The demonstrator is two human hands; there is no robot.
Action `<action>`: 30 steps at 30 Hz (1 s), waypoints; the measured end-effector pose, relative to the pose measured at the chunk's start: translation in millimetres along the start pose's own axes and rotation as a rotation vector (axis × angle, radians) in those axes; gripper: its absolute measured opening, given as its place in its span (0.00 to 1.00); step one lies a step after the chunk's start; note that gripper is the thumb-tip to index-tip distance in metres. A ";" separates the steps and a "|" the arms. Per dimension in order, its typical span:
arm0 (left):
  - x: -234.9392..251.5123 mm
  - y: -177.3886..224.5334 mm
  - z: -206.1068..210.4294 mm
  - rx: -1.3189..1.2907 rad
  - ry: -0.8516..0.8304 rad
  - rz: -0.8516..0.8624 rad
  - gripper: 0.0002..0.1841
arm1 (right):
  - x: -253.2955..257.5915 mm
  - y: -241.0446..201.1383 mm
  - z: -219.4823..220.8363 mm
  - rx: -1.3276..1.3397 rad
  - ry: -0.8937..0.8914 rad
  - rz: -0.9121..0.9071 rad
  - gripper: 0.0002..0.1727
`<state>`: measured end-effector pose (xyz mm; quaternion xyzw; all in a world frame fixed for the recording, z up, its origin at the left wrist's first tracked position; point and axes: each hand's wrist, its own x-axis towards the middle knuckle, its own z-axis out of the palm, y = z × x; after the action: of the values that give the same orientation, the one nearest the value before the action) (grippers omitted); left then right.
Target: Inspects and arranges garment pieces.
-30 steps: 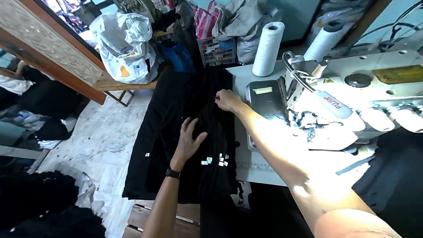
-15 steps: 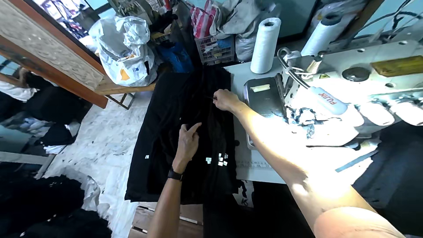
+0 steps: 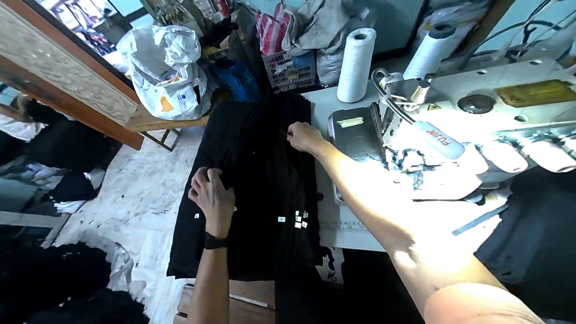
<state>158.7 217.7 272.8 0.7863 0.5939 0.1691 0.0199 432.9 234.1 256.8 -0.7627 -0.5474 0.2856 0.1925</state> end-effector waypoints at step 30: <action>-11.7 7.6 34.7 -0.675 -0.031 0.151 0.14 | -33.8 -17.5 -5.8 0.134 -0.565 -0.252 0.11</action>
<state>173.0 210.4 239.0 0.7796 0.4441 0.3453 0.2753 416.0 208.0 279.4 -0.5648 -0.6495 0.4954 0.1166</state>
